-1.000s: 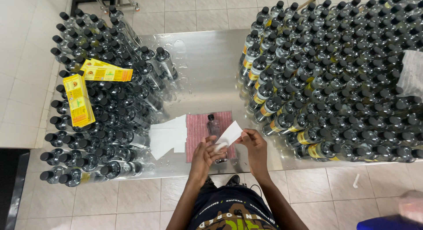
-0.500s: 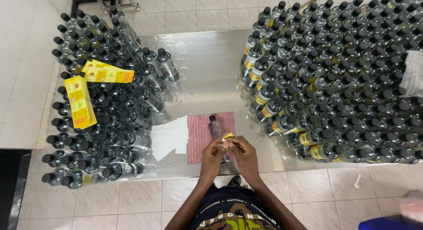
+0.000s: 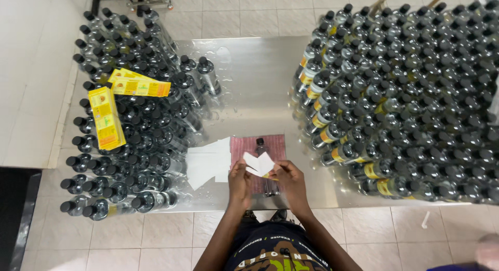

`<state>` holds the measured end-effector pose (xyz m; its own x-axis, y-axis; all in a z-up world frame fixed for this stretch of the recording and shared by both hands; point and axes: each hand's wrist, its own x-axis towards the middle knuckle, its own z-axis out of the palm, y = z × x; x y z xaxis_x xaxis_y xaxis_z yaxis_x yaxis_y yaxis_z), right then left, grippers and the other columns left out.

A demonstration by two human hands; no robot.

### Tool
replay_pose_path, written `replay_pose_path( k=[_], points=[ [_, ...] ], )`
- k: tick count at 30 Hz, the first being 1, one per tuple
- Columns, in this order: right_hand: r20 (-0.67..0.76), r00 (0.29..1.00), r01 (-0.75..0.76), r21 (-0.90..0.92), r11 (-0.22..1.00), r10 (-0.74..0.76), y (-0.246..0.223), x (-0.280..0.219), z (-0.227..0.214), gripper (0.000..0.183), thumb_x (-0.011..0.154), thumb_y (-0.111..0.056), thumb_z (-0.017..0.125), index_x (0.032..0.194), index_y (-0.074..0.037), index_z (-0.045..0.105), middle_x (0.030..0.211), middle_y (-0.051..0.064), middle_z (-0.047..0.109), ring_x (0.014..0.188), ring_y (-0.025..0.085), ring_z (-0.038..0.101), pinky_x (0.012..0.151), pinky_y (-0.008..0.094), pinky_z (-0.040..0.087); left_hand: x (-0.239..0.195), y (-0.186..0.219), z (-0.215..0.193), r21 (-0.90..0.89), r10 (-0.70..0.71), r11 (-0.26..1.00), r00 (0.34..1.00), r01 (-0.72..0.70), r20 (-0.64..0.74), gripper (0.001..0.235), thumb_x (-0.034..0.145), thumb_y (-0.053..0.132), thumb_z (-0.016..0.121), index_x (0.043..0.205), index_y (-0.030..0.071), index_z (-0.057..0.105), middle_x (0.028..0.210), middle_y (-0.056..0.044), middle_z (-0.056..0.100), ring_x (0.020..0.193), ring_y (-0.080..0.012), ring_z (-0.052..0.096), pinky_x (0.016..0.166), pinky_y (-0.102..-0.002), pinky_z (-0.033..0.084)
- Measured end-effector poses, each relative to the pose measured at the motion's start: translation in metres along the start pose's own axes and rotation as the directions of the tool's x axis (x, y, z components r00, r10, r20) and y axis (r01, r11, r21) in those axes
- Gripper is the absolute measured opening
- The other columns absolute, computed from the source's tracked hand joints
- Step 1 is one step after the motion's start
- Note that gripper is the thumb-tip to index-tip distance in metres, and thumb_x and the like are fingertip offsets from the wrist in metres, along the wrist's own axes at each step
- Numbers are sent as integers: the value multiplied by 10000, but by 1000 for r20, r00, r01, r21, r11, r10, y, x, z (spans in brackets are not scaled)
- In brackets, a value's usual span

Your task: The person repeatedly picks up clear plastic bottles from a large group on a stainless steel table, places them on a red cloth, and applies yellow labels to them by hand. After labeling, the person moves the bottle to a separate group of labeled bottles on the right side of the table.

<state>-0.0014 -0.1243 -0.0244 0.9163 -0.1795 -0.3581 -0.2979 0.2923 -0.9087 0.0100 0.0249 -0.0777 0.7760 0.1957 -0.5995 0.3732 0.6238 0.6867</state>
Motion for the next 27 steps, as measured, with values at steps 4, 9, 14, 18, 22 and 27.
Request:
replay_pose_path(
  k=[4, 9, 14, 18, 22, 27],
  points=[
    [-77, 997, -28, 48, 998, 31, -7, 14, 1, 209, 1103, -92, 627, 1242, 37, 714, 983, 149, 689, 898, 216, 726, 883, 398, 644, 73, -1, -54, -285, -28, 958, 997, 8, -69, 115, 1124, 184, 678, 1014, 156, 661, 830, 46, 635, 729, -98, 663, 712, -194, 525],
    [-223, 971, 122, 144, 982, -88, 1, 44, -21, 152, 1134, -102, 599, 1251, -23, 655, 1065, 74, 620, 950, 206, 708, 875, 356, 638, 248, -72, -196, -573, -99, 808, 929, -134, -357, 178, 1135, 241, 678, 1146, 63, 674, 1066, -127, 708, 996, -274, 754, 933, -410, 705],
    [-237, 959, 187, 127, 974, -153, -4, 66, -36, 157, 1126, -81, 617, 1243, 10, 666, 1045, 92, 636, 967, 215, 741, 873, 344, 662, 211, -61, -189, -342, 36, 906, 848, -251, -529, 333, 1137, 336, 675, 1275, 43, 599, 1197, -136, 616, 1044, -263, 690, 971, -392, 670],
    [-238, 953, 216, 106, 971, -187, -10, 68, -36, 169, 1117, -85, 651, 1229, 39, 679, 1045, 112, 634, 975, 249, 753, 866, 384, 677, 54, 15, -81, 293, 253, 951, 794, -98, -553, 885, 1139, 410, 666, 1749, 16, 159, 1757, -307, 97, 1655, -470, 220, 1369, -586, 210],
    [-228, 963, 176, 127, 976, -144, -15, 55, -26, 199, 1076, -139, 681, 1203, 14, 686, 978, 156, 724, 909, 259, 740, 915, 370, 664, -11, 25, -28, 386, 223, 921, 884, -53, -412, 757, 1059, 244, 621, 1709, 193, 236, 1813, -86, 147, 1679, -353, 202, 1342, -601, 291],
    [-127, 977, 174, 15, 985, -171, -6, 30, -5, 214, 1123, -137, 644, 1240, 36, 689, 1053, 126, 656, 988, 235, 732, 908, 380, 633, -20, -13, 19, 509, 552, 394, 640, -765, 535, 452, 1047, 156, 734, 1459, 9, 617, 1389, -236, 651, 1366, -488, 607, 1162, -577, 500]
  ],
)
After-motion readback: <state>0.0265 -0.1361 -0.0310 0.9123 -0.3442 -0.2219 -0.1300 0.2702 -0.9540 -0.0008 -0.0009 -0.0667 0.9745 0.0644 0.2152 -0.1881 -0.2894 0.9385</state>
